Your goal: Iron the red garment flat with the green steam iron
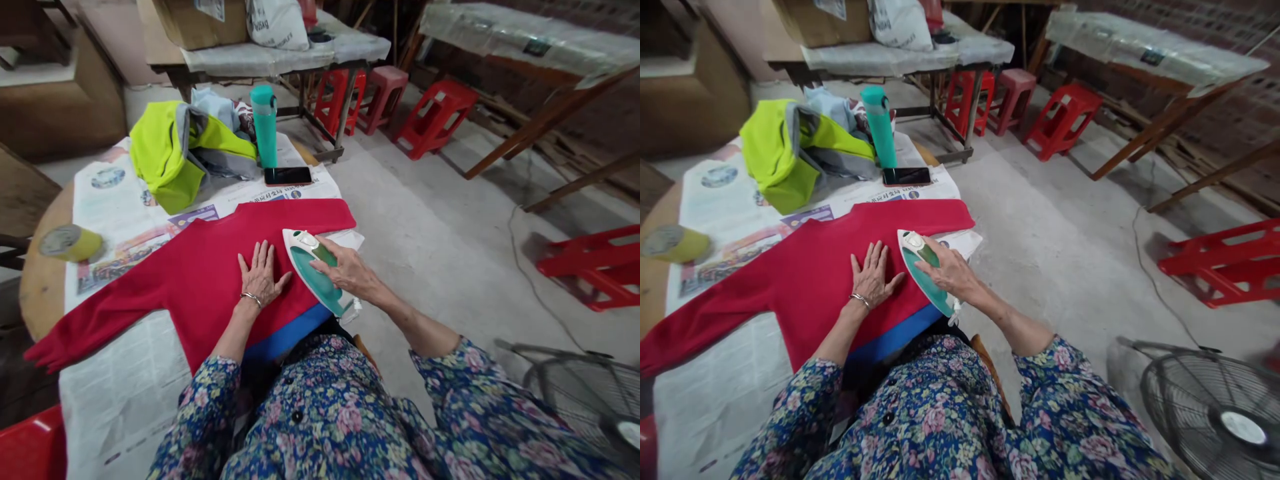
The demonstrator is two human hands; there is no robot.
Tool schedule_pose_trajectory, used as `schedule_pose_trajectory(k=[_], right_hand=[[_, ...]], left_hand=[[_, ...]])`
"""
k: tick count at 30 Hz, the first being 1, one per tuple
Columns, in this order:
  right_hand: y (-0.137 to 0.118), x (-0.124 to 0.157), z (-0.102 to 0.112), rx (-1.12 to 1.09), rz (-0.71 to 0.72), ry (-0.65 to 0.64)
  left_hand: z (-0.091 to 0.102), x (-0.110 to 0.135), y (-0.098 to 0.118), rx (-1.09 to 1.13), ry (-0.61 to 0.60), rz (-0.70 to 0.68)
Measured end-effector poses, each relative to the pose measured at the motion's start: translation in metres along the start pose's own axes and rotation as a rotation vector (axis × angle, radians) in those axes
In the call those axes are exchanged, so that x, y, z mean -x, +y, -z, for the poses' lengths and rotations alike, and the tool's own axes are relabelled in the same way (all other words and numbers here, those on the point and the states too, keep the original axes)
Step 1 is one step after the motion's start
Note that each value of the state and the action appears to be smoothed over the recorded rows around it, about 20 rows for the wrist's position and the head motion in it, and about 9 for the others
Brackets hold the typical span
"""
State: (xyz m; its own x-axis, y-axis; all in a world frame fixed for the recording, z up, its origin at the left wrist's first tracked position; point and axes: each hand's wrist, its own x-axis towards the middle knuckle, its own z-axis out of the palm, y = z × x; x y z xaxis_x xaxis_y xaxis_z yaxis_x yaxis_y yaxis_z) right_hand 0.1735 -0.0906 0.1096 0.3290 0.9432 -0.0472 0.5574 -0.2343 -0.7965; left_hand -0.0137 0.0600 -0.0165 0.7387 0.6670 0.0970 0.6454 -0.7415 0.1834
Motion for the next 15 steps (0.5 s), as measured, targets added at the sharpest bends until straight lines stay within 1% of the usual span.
schedule_pose_trajectory(k=[3,5,7,9,11,15], right_hand=[[0.007,-0.007,0.007,0.038,-0.074,0.004],[0.012,-0.011,0.015,0.061,-0.149,0.040],[0.017,-0.015,0.025,0.088,-0.193,0.094],[0.021,-0.019,0.034,0.120,-0.197,0.141],[0.021,-0.023,0.040,0.156,-0.179,0.159],[0.011,-0.032,0.043,0.198,-0.097,0.125]], left_hand=[[0.001,0.002,-0.002,0.000,-0.021,-0.057],[0.002,0.002,-0.002,-0.005,-0.020,-0.068],[0.001,0.002,-0.003,-0.009,-0.013,-0.068],[-0.001,0.002,-0.002,-0.011,-0.007,-0.062],[-0.004,0.001,0.000,-0.011,-0.009,-0.045],[-0.012,0.002,0.010,0.010,0.000,0.025]])
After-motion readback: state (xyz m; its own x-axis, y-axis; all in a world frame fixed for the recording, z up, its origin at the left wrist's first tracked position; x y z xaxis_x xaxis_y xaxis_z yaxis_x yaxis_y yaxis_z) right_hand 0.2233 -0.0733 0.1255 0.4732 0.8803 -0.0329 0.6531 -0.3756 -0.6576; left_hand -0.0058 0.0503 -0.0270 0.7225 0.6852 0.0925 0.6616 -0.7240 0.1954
